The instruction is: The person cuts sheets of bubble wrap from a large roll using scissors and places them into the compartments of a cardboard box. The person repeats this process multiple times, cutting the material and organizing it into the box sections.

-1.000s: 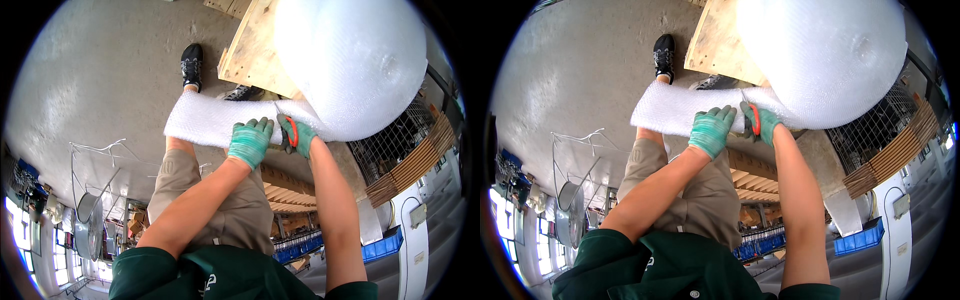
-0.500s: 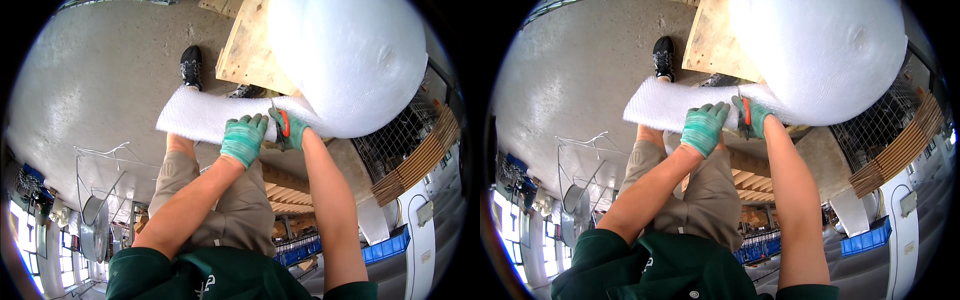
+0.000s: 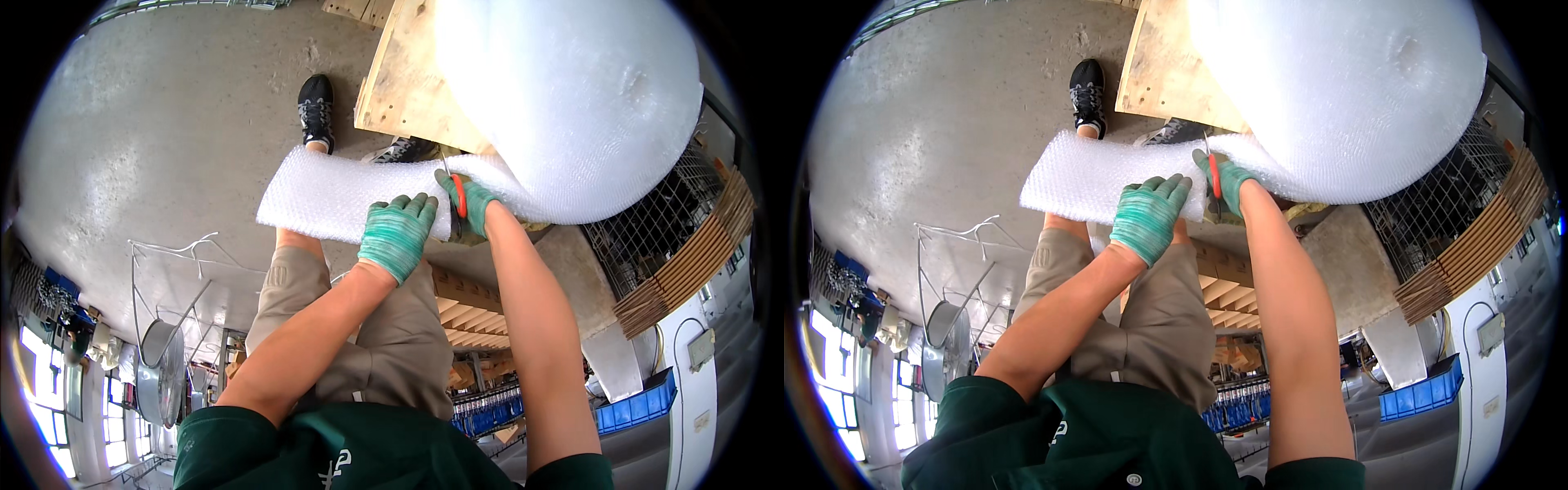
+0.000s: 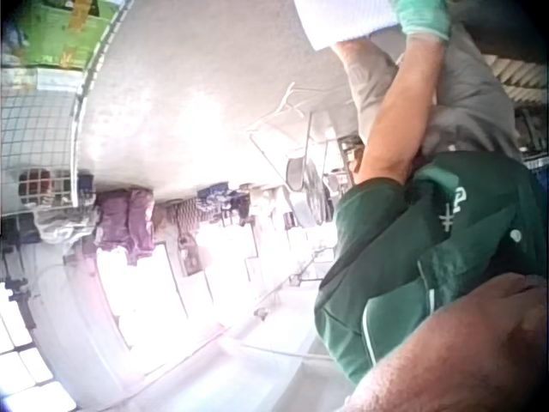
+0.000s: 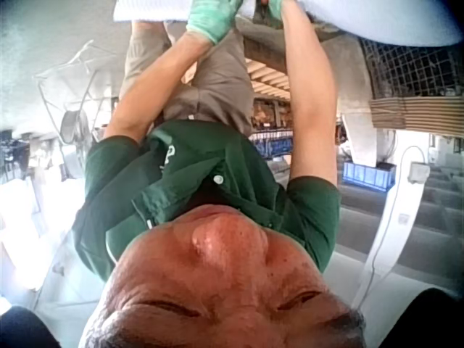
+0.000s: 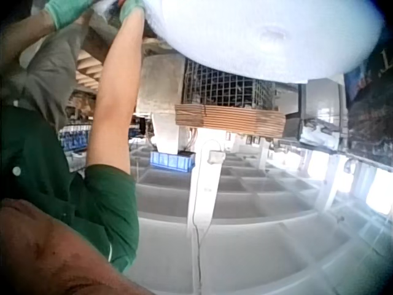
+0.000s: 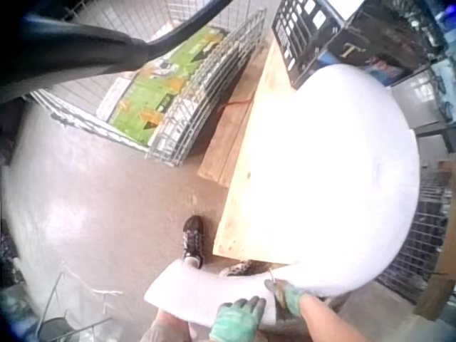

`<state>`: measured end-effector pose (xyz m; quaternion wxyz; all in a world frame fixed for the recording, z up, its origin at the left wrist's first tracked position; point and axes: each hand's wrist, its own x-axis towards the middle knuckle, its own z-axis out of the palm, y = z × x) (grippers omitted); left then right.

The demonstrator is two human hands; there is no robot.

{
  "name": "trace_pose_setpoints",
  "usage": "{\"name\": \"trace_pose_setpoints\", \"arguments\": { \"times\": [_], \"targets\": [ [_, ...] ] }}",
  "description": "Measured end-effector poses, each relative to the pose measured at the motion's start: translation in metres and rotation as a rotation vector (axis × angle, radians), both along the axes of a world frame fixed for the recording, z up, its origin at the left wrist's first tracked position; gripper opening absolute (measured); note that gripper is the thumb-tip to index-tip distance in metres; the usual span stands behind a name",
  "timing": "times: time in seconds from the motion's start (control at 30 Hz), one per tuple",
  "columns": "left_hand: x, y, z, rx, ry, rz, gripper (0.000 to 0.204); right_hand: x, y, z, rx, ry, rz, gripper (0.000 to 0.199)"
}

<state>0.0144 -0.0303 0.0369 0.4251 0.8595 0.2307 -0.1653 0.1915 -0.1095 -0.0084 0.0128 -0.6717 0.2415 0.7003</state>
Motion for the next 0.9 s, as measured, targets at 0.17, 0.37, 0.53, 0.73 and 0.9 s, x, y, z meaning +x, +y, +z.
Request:
{"name": "trace_pose_setpoints", "arguments": {
  "times": [0.17,0.37,0.53,0.73,0.9],
  "targets": [
    [-0.018,0.014,0.003,-0.017,0.034,0.043,0.052,-0.010,-0.028,0.010,0.142,0.005,0.012,0.052],
    [0.017,0.083,0.032,-0.035,0.093,-0.002,0.047,-0.061,-0.141,0.086,0.262,-0.104,-0.786,0.028],
    [0.101,0.094,0.041,0.012,0.136,-0.380,0.053,-0.054,-0.151,0.074,0.352,-0.721,-1.338,0.034],
    [0.184,0.088,0.065,0.068,0.228,-0.955,0.046,-0.021,-0.082,0.020,0.410,-0.910,-1.434,0.057],
    [0.191,0.089,0.054,0.089,0.116,-1.087,0.038,-0.005,-0.040,0.032,0.367,-1.071,-1.624,0.056]
  ]
}}
